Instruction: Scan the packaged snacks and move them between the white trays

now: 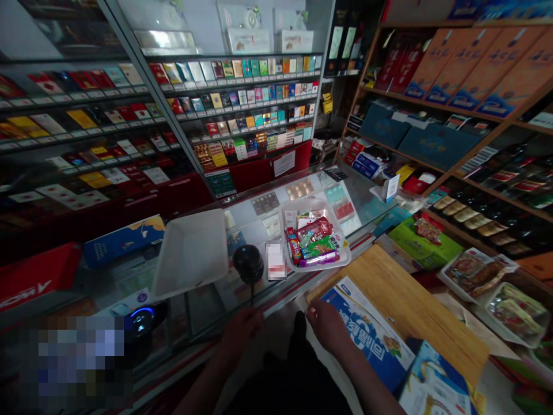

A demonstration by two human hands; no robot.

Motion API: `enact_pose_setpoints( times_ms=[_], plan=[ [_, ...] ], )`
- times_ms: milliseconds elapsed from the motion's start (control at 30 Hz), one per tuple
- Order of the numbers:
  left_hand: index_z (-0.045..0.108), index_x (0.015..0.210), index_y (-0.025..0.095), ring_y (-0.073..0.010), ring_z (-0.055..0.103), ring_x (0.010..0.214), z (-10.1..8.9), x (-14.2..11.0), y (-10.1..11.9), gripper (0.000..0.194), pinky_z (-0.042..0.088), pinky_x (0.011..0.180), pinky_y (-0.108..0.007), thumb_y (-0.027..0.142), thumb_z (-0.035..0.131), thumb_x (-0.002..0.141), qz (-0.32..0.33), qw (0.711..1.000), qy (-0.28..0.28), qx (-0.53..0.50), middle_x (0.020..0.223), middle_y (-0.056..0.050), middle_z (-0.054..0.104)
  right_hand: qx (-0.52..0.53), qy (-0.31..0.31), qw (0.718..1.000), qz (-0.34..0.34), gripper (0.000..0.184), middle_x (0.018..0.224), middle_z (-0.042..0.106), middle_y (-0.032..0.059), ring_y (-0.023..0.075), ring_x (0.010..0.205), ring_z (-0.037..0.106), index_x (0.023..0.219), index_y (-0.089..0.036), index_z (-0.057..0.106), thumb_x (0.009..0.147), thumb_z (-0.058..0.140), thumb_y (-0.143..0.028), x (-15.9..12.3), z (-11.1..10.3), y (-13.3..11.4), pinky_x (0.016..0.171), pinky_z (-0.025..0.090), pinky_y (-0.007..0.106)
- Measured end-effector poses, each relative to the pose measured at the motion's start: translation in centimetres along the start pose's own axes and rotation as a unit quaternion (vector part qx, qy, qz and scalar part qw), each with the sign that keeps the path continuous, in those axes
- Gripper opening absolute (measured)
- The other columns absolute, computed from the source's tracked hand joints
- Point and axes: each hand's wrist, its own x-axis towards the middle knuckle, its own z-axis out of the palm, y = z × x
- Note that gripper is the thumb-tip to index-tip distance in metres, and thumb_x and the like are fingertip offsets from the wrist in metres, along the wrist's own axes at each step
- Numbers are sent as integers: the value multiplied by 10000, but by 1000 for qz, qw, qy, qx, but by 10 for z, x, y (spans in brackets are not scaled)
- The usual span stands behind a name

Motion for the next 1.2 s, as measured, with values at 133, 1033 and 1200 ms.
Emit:
enact_pose_setpoints(
  times_ms=[133,1033,1200],
  plan=[
    [672,837,195,-197,635,755,23,4,39,263,453,707,-307,440,585,796,78,991,-24,109,768,-17,691,12,63,998,-8,264,872,724,77,233,849,676,814,-206,647,957,483,-355,17,-24,0,751,442,318],
    [732,1079,212,-339,433,1354,139,132,199,225,228,1188,-594,253,623,887,336,757,139,543,1278,-127,645,-66,108,976,-176,377,1180,689,97,232,1115,598,1212,-240,714,905,548,-98,198,-136,-1,982,438,337],
    [720,1132,230,-349,402,1389,140,142,192,266,168,1217,-642,269,621,889,325,764,147,538,1324,-120,622,-157,54,966,-199,259,1159,654,117,237,1074,586,1138,-220,726,960,543,-175,217,-135,-8,931,429,329]
  ],
)
